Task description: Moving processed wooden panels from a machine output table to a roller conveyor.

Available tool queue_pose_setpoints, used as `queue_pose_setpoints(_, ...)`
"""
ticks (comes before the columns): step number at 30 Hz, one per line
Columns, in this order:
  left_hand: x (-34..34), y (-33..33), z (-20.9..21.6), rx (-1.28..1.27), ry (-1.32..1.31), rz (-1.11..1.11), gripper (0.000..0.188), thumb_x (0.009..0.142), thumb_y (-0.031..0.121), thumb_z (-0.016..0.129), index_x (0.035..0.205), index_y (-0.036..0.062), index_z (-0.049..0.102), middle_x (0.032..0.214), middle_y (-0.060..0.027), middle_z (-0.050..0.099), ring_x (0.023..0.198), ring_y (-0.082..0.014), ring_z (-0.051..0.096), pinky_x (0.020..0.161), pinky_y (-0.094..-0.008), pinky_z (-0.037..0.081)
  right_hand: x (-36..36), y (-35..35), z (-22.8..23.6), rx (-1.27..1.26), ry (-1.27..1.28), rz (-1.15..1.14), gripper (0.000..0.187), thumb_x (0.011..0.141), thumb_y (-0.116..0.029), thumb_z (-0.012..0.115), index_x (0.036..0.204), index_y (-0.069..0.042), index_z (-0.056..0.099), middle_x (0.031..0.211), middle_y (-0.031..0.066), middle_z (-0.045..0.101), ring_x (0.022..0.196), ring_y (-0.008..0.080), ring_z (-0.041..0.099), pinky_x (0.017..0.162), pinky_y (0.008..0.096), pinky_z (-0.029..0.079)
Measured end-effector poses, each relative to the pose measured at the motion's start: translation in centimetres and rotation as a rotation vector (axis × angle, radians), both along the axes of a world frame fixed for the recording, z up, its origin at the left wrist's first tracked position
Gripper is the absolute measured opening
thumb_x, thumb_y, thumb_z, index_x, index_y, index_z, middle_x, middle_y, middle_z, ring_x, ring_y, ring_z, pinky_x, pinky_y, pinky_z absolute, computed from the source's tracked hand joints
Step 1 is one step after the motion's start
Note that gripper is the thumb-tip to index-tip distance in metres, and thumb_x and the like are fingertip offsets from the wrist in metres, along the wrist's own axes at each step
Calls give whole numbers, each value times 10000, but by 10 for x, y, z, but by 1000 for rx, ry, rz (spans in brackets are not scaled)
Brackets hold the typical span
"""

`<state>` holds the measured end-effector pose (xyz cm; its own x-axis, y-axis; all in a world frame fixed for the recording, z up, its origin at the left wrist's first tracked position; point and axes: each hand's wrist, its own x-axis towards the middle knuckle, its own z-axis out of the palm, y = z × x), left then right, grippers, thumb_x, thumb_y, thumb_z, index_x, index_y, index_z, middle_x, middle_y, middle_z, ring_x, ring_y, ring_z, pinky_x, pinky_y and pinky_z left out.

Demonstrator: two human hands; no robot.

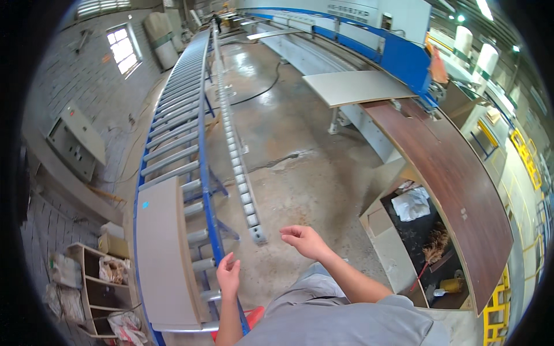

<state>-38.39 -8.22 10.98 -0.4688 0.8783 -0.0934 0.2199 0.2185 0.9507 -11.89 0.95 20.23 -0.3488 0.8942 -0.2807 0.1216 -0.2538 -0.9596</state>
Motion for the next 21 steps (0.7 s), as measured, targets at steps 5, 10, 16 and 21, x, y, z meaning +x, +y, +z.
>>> queue_pose_setpoints(5, 60, 53, 34, 146, 219, -121, 484, 756, 170, 708, 1198, 60, 540, 1276, -145, 484, 1186, -269, 463, 967, -357, 396, 100, 11, 1, 51, -118, -103, 323, 876, -201, 584, 1143, -21, 600, 1013, 75, 657, 898, 130, 601, 796, 267, 465)
queue_pose_setpoints(10, 95, 100, 24, 81, 481, -92, 592, 714, 213, 725, 1240, 58, 501, 1356, -181, 398, 1270, -334, 360, 1058, -409, 283, 226, 30, -12, 124, -159, -386, 306, 865, -176, 586, 1119, -6, 607, 990, 101, 662, 913, 148, 605, 811, 274, 467)
queue_pose_setpoints(16, 130, 120, 16, -95, 864, 71, 667, 708, 209, 707, 1301, 77, 434, 1401, -212, 312, 1276, -377, 327, 1049, -445, 274, 387, 41, -24, 230, -481, -697, 321, 814, -167, 611, 1088, -1, 613, 970, 132, 660, 872, 196, 638, 777, 301, 495)
queue_pose_setpoints(21, 144, 129, 14, -213, 974, 187, 665, 702, 232, 695, 1298, 89, 438, 1408, -200, 311, 1274, -377, 324, 1053, -450, 267, 480, 51, -39, 429, -824, -852, 312, 758, -167, 647, 1020, 0, 624, 1037, 178, 611, 983, 321, 574, 878, 374, 448)
